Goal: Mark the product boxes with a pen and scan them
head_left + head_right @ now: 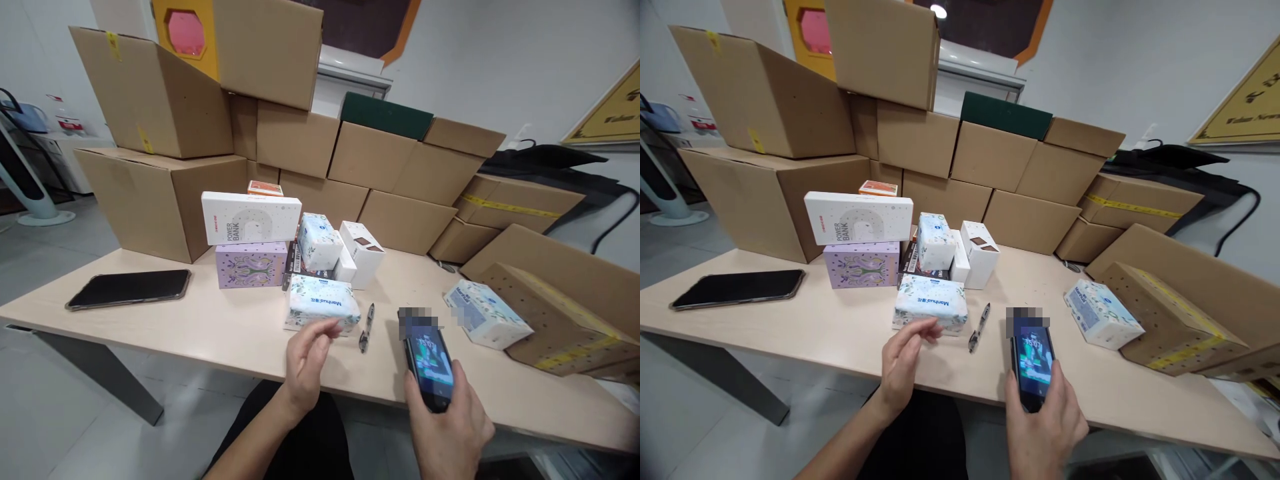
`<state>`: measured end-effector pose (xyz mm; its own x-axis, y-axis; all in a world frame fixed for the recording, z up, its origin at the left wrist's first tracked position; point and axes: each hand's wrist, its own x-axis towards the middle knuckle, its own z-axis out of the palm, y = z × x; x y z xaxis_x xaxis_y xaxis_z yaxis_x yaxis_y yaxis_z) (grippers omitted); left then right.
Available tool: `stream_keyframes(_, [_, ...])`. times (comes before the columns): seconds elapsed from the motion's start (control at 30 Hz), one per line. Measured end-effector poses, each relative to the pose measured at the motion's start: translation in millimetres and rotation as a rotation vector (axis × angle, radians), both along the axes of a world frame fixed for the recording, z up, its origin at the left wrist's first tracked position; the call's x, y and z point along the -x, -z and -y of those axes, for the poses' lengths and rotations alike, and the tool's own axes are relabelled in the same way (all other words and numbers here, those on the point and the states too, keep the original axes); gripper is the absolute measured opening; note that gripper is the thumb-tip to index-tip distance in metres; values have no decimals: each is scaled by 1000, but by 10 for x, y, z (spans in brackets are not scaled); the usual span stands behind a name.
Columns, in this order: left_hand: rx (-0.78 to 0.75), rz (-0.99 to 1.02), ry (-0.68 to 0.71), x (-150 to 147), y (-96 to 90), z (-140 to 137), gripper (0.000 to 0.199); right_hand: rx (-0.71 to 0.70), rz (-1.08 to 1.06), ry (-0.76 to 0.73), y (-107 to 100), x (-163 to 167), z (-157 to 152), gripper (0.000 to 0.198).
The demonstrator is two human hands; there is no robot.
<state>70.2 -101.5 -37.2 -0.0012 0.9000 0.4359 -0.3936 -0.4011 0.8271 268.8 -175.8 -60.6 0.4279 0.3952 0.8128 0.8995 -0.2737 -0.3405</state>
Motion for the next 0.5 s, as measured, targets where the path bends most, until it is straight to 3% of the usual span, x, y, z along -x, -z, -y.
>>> stream_keyframes(0.13, [-432, -339, -595, 206, -64, -84, 32, 137, -42, 62, 87, -185, -30, 79])
stream_keyframes(0.2, [-413, -543, -799, 322, -121, -189, 34, 175, -54, 66, 114, -211, -60, 76])
stream_keyframes(0.27, [-305, -706, -795, 414, -165, -288, 37, 188, -57, 82, 140, -217, -91, 71])
stream_keyframes(0.43, [-76, -860, -445, 486, -142, -380, 43, 220, -53, 91, 179, -225, -120, 72])
stream_keyframes(0.5, [-46, -867, -381, 474, -106, -375, 42, 207, -29, 64, 127, -213, -107, 80])
